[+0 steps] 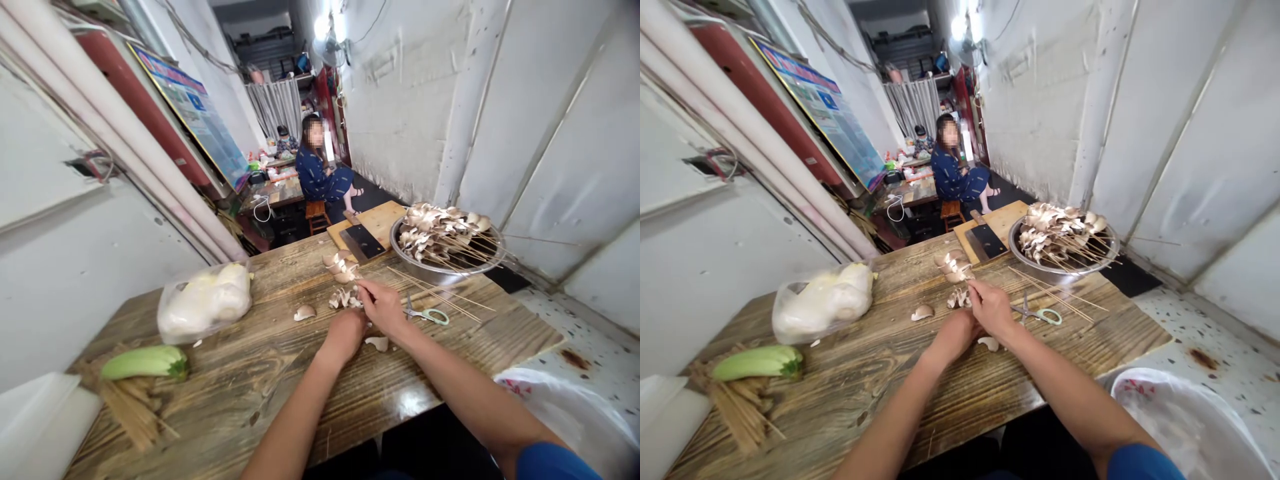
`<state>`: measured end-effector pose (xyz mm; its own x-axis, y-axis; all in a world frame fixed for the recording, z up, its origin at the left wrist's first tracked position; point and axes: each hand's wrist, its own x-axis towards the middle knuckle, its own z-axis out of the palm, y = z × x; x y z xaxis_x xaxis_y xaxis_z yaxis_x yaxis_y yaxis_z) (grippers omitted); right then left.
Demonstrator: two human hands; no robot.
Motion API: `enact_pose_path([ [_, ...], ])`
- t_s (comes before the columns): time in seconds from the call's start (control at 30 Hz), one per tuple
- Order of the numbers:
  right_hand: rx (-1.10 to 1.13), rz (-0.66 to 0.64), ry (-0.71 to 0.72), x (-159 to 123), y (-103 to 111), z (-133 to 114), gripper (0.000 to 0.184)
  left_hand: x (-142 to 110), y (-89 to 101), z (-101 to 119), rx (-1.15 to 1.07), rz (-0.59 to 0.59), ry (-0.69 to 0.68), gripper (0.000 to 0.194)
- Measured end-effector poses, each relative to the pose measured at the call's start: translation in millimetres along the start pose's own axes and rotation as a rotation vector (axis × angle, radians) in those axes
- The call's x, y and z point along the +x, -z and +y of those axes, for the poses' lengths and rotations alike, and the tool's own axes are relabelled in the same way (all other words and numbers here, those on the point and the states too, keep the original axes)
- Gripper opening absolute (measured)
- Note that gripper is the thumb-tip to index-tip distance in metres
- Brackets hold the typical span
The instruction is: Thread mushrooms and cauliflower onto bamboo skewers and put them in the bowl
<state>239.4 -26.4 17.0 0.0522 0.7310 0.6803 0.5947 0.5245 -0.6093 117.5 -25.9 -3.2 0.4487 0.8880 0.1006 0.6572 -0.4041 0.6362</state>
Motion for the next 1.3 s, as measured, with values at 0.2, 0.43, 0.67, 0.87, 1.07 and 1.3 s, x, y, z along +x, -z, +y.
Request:
enact_pose_path([
  [0.2,-0.028,0.001,0.011,-3.2,-2.9,0.7,0.024,-4.5,27.2,3.0,0.032,-0.025,-0.121,0.007],
  [0.43,-0.027,-0.021,0.093,-9.9,-9.0,1.3,0.023,-34.3,69.0,-35.8,-0.733,0.344,0.239,0.023],
  [0.67,-0.041,-0.208,0.221,-26.5,-17.4,-1.9,0.023,-34.5,65.3,-71.7,-1.352,0.696,0.295,0.029],
  [0.87,-0.066,-0.354,0.279,-34.6,-19.8,-2.1,0.024,-29.2,56.2,-84.2,-1.385,0.805,0.369,0.025],
  [1.07,-0.068,-0.409,0.263,-35.9,-21.4,-0.6,0.024,-29.1,60.8,-86.0,-1.617,0.824,0.438,0.013],
  [1.3,-0.135,-0.446,0.228,-34.2,-21.5,-4.0,0.023,-31.3,64.8,-88.1,-1.281,0.919,0.539,0.018],
])
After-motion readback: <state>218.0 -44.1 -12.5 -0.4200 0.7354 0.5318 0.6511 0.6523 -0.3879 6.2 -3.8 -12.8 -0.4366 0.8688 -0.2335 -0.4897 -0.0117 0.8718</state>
